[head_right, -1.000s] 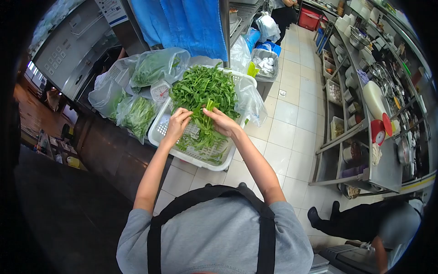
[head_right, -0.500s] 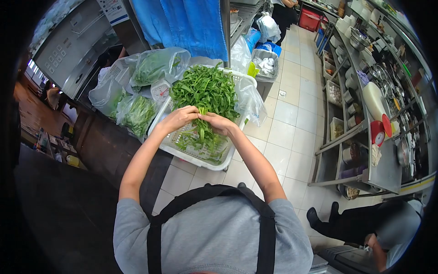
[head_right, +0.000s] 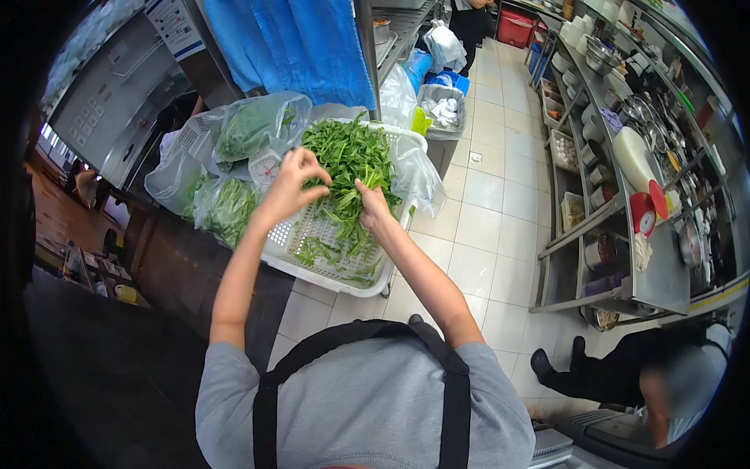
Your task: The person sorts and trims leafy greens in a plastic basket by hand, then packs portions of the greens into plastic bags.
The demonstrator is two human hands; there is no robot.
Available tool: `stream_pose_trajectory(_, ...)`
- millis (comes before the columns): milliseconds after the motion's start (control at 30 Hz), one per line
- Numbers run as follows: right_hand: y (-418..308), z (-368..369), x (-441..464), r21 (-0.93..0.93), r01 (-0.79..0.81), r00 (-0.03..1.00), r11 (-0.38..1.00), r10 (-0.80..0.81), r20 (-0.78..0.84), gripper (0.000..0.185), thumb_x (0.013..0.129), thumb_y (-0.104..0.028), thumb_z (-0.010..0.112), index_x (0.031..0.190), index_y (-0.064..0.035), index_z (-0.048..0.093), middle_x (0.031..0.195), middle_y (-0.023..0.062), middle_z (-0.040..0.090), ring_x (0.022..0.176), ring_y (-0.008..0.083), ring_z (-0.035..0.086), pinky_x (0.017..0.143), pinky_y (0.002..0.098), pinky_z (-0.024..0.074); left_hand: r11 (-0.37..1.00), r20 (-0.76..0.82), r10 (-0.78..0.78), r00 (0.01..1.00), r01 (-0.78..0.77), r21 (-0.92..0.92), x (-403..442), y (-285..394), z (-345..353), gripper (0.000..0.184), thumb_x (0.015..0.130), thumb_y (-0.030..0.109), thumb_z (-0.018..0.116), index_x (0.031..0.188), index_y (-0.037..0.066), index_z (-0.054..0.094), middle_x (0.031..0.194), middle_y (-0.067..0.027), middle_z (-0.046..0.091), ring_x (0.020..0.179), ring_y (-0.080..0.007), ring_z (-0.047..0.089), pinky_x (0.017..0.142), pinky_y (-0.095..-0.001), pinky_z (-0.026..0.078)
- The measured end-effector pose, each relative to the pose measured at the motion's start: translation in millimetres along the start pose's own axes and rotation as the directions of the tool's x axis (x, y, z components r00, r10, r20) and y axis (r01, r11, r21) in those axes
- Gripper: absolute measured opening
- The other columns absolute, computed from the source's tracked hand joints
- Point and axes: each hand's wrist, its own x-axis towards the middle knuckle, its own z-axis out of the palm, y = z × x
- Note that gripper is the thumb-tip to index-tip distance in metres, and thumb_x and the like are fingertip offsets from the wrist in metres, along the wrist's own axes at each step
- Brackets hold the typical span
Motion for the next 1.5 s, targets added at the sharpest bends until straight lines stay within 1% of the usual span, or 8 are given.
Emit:
stream_pose_trajectory(233,9.5,21.8,-15.3,-0.126,0.073,0.949,0.989,-0.107,-0.295,0.043,0.088,-0.020,0.053,0.117,0.0005,0.027,0.116,0.0221,0.043,0.099,0.0293,0.051,0.081,0.0430,0.0453,0.971,-0.168,0.051,0.984,-0.010,0.238,-37.8,37.9,64.9,0.025,0.057,0.011,0.075,0.078,0.007,0.061,0.104,-0.0093,0.044,0.103,-0.0266,0.041,0.085,-0.0389,0.036)
stream_pose_trajectory(367,31.6,6.3,8.4,-0.151,0.072,0.959,0.986,-0.110,-0.263,0.046,0.088,-0.022,0.053,0.117,-0.0001,0.026,0.118,0.0205,0.041,0.105,0.0280,0.047,0.085,0.0417,0.0426,0.951,-0.242,0.055,0.969,0.024,0.310,-46.2,21.1,80.8,0.018,0.060,0.009,0.069,0.074,0.005,0.059,0.101,-0.0080,0.047,0.100,-0.0252,0.043,0.084,-0.0393,0.037)
stream_pose_trajectory(533,36.6,4.5,12.9,-0.157,0.081,0.948,0.984,-0.125,-0.292,0.044,0.089,-0.020,0.051,0.118,-0.0010,0.026,0.121,0.0195,0.040,0.107,0.0277,0.046,0.087,0.0405,0.0416,0.976,-0.224,-0.162,0.961,0.189,0.105,-61.4,17.2,68.7,0.011,0.068,0.005,0.064,0.076,0.007,0.058,0.102,-0.0088,0.046,0.100,-0.0282,0.042,0.079,-0.0395,0.036)
stream_pose_trajectory(1000,29.1,33.6,-24.2,-0.011,0.016,0.983,1.000,-0.018,-0.183,0.055,0.091,-0.024,0.044,0.129,0.0053,0.017,0.132,0.0208,0.026,0.116,0.0263,0.038,0.093,0.0387,0.0361,0.946,-0.322,-0.024,0.947,0.125,0.298,-61.3,17.4,87.5,0.015,0.065,0.007,0.067,0.078,0.007,0.061,0.105,-0.0086,0.048,0.102,-0.0280,0.042,0.084,-0.0413,0.034)
stream_pose_trajectory(1200,31.9,36.9,-28.8,-0.067,-0.010,0.977,0.998,-0.005,-0.215,0.042,0.090,-0.020,0.048,0.120,0.0010,0.027,0.122,0.0187,0.039,0.108,0.0259,0.044,0.091,0.0403,0.0378,0.966,-0.374,-0.076,0.924,0.161,0.202,-68.8,22.0,76.3,0.009,0.067,0.008,0.065,0.074,0.006,0.059,0.101,-0.0068,0.052,0.100,-0.0262,0.044,0.083,-0.0400,0.035)
stream_pose_trajectory(1300,52.4,23.2,-10.1,-0.348,0.033,0.954,0.937,-0.133,-0.267,0.044,0.089,-0.023,0.050,0.120,0.0002,0.028,0.125,0.0175,0.037,0.114,0.0254,0.038,0.096,0.0397,0.0315,0.961,-0.418,-0.088,0.904,0.187,0.202,-72.7,18.2,71.5,0.008,0.069,0.008,0.064,0.074,0.007,0.058,0.093,-0.0040,0.055,0.096,-0.0236,0.047,0.081,-0.0385,0.035)
stream_pose_trajectory(1400,53.8,7.5,-2.5,-0.312,0.003,0.990,0.950,-0.048,-0.136,0.072,0.088,-0.031,0.050,0.136,0.0030,0.008,0.144,0.0165,0.008,0.131,0.0271,0.014,0.104,0.0412,0.0181,0.955,-0.389,-0.167,0.906,0.246,0.164,-81.4,2.8,65.1,0.007,0.071,0.008,0.064,0.077,0.008,0.061,0.084,-0.0015,0.058,0.090,-0.0216,0.049,0.079,-0.0375,0.035)
stream_pose_trajectory(1500,62.2,17.6,4.7,-0.330,0.024,0.941,0.944,-0.132,-0.311,0.045,0.088,-0.025,0.052,0.120,-0.0005,0.030,0.127,0.0163,0.036,0.117,0.0249,0.034,0.098,0.0391,0.0269,0.974,-0.357,-0.200,0.912,0.224,0.027,-89.8,4.2,59.7,0.007,0.072,0.009,0.064,0.079,0.008,0.062,0.080,-0.0013,0.059,0.086,-0.0204,0.050,0.079,-0.0365,0.035)
